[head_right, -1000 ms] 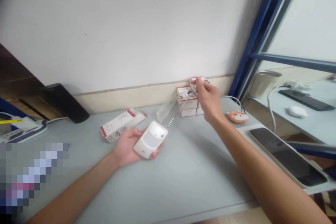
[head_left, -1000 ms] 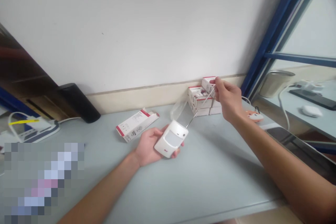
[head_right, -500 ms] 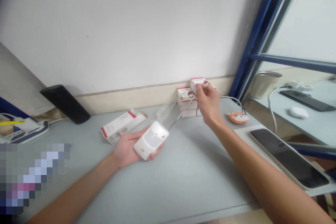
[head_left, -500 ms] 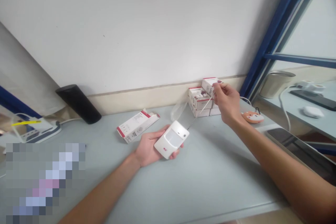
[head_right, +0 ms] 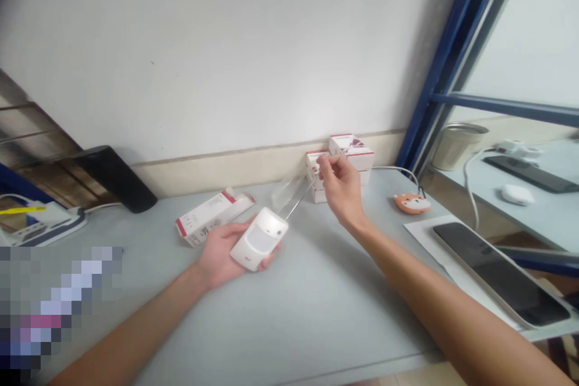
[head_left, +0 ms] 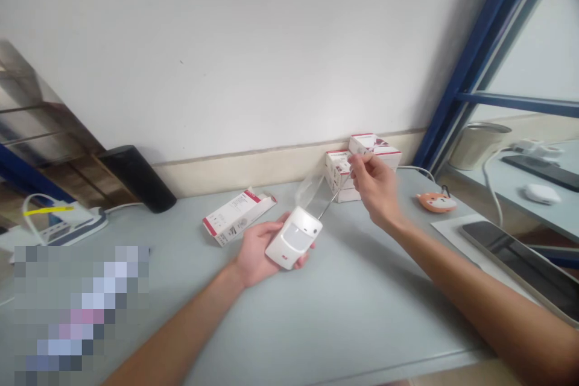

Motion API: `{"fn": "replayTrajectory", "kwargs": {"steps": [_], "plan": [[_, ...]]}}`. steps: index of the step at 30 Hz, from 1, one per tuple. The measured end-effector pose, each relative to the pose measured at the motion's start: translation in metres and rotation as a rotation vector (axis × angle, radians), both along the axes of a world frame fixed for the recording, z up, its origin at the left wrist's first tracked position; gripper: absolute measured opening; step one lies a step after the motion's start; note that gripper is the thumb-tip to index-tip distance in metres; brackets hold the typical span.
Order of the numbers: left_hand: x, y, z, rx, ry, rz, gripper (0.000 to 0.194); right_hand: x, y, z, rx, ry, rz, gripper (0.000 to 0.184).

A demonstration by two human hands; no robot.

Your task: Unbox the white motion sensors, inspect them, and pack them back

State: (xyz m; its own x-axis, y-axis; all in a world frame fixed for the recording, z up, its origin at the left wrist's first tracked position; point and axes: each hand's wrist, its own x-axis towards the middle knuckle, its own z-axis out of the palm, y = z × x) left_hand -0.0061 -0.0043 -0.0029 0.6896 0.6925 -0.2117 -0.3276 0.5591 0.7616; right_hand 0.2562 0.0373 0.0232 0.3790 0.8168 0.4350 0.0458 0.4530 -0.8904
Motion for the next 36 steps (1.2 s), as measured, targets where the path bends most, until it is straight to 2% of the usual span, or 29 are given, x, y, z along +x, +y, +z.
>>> {"fn": "replayTrajectory", "kwargs": {"steps": [14, 23, 32, 36], "plan": [[0.002, -0.001, 0.004, -0.021, 0.023, -0.013, 0.034, 0.0, 0.0, -0.001, -0.056, -0.032, 0.008, 0.047], [0.0, 0.0, 0.001, -0.014, 0.038, -0.024, 0.037, 0.0, 0.001, -0.003, -0.074, -0.067, -0.015, 0.047], [-0.002, 0.002, -0.004, -0.035, -0.001, -0.012, 0.04, -0.004, -0.002, -0.004, -0.048, -0.084, -0.025, 0.046], [-0.002, 0.002, -0.003, -0.025, -0.04, 0.008, 0.045, -0.011, -0.011, -0.003, 0.009, -0.18, -0.034, 0.045]]}}
